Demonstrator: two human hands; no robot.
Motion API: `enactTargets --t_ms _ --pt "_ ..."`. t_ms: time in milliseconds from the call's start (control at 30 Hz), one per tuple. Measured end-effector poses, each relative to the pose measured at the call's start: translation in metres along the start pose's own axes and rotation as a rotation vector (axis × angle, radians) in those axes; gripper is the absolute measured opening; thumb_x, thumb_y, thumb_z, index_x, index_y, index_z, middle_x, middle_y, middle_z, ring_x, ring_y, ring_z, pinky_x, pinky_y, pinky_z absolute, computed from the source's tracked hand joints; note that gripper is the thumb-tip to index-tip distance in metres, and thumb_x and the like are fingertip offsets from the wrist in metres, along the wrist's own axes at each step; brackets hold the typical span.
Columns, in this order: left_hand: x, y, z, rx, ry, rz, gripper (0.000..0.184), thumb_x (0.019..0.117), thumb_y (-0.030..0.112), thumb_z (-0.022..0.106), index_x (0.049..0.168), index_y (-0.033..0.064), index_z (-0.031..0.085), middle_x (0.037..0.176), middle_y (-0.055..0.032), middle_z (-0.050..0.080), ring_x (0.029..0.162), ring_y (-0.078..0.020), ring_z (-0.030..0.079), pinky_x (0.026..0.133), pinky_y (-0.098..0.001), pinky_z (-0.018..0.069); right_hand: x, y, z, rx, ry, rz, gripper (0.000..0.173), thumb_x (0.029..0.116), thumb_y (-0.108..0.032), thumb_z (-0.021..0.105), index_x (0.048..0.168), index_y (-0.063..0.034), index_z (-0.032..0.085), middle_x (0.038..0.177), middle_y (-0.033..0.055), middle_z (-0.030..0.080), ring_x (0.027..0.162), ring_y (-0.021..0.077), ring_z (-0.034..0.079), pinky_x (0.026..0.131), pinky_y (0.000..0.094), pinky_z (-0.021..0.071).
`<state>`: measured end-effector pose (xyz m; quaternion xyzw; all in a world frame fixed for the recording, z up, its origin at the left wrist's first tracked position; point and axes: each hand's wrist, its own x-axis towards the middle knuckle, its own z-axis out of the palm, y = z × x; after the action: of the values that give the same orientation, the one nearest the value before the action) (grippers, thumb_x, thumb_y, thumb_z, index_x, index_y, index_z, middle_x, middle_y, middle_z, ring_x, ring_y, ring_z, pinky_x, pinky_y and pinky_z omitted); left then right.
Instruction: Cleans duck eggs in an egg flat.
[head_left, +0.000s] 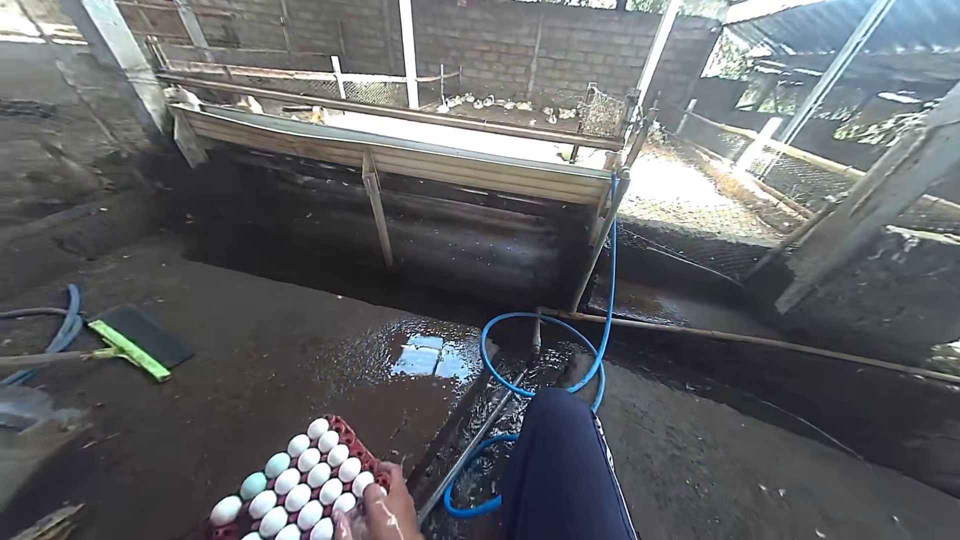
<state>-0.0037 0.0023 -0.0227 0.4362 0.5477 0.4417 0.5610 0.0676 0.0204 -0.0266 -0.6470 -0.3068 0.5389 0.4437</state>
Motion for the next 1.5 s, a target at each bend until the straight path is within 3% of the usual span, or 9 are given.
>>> enactTargets --t_ms 233,833,933,1167,1267,1300,1367,1400,1500 --pt "-0.008 0.012 0.016 -0.017 0.07 -0.091 0.071 0.1086 0.047 0.008 0.154 -0.0009 0.035 0.152 -0.0231 0.045 0.135 -0.0282 0.048 0.109 -0.0474 0.0425 0.006 -0.013 -0.014 -0.009 0.035 -0.027 0.054 0.1012 -0.023 0.061 0.147 0.0012 0.045 0.133 0.0272 0.061 0.122 0.0368 0.061 0.104 0.055 0.0495" --pt "-0.005 0.02 0.012 -0.128 0.083 -0.099 0.07 0.1105 0.037 0.002 0.144 -0.0097 0.041 0.149 -0.0285 0.043 0.138 -0.0263 0.043 0.117 -0.0388 0.0339 -0.006 -0.002 -0.002 -0.038 -0.017 -0.147 0.046 0.1025 -0.016 0.052 0.145 0.0025 0.046 0.134 0.0237 0.059 0.121 0.0271 0.061 0.103 0.0432 0.0515" --pt "-0.005 0.019 0.006 -0.114 0.013 -0.176 0.074 0.1086 0.045 -0.001 0.157 -0.0034 0.026 0.163 -0.0254 0.026 0.149 -0.0288 0.032 0.12 -0.0432 0.0296 0.012 -0.006 -0.003 -0.003 0.026 -0.05 0.051 0.1008 -0.014 0.053 0.149 -0.0005 0.043 0.14 0.025 0.055 0.123 0.0311 0.059 0.099 0.0483 0.0517" --pt "-0.003 0.017 -0.001 -0.149 0.011 -0.172 0.069 0.1101 0.036 -0.001 0.149 -0.0072 0.037 0.15 -0.0254 0.044 0.132 -0.0226 0.049 0.112 -0.037 0.0383 0.004 -0.004 0.001 -0.076 -0.008 -0.1 0.047 0.1005 -0.016 0.051 0.145 -0.0001 0.048 0.139 0.0238 0.057 0.127 0.0307 0.057 0.105 0.0488 0.0485" --pt "0.002 0.007 0.002 -0.126 0.082 -0.183 0.058 0.1104 0.032 0.008 0.132 -0.0003 0.051 0.09 -0.0077 0.059 0.055 -0.0084 0.049 0.047 -0.0239 0.042 0.029 -0.011 -0.003 0.06 -0.001 0.178 0.042 0.1083 -0.022 0.045 0.147 -0.0044 0.045 0.125 0.0222 0.061 0.107 0.03 0.063 0.089 0.0494 0.0532" --pt "0.002 0.003 0.003 -0.133 0.084 -0.179 0.049 0.1115 0.029 0.016 0.126 0.0002 0.053 0.083 -0.0048 0.056 0.053 -0.0079 0.046 0.046 -0.0238 0.0405 0.028 -0.009 -0.004 0.1 -0.006 0.245 0.04 0.1104 -0.027 0.041 0.144 -0.0055 0.046 0.118 0.0211 0.063 0.098 0.0293 0.064 0.082 0.0484 0.0544" --pt "0.006 0.001 -0.002 -0.108 0.062 -0.159 0.041 0.1103 0.025 0.032 0.133 -0.0007 0.054 0.111 -0.0102 0.061 0.09 -0.0119 0.058 0.078 -0.0299 0.0508 0.016 -0.01 0.002 0.09 0.019 0.197 0.042 0.1118 -0.033 0.032 0.136 -0.0054 0.052 0.096 0.0159 0.063 0.07 0.0224 0.061 0.057 0.04 0.0521" --pt "0.009 0.001 -0.004 -0.131 0.07 -0.165 0.042 0.1104 0.026 0.038 0.139 -0.0019 0.052 0.129 -0.0155 0.06 0.113 -0.0168 0.059 0.098 -0.0354 0.0489 0.006 -0.011 0.005 0.031 0.027 0.075 0.045 0.1116 -0.029 0.028 0.135 -0.0032 0.056 0.098 0.0134 0.064 0.076 0.0172 0.062 0.062 0.0356 0.0528" --pt "0.007 0.004 -0.006 -0.133 0.018 -0.189 0.053 0.1129 0.032 0.026 0.154 -0.0001 0.037 0.159 -0.0171 0.039 0.145 -0.021 0.04 0.121 -0.0397 0.0313 -0.006 -0.005 0.005 -0.102 -0.012 -0.27 0.043 0.1053 -0.012 0.032 0.132 0.0039 0.063 0.145 0.0227 0.056 0.14 0.0283 0.049 0.117 0.0438 0.0387"
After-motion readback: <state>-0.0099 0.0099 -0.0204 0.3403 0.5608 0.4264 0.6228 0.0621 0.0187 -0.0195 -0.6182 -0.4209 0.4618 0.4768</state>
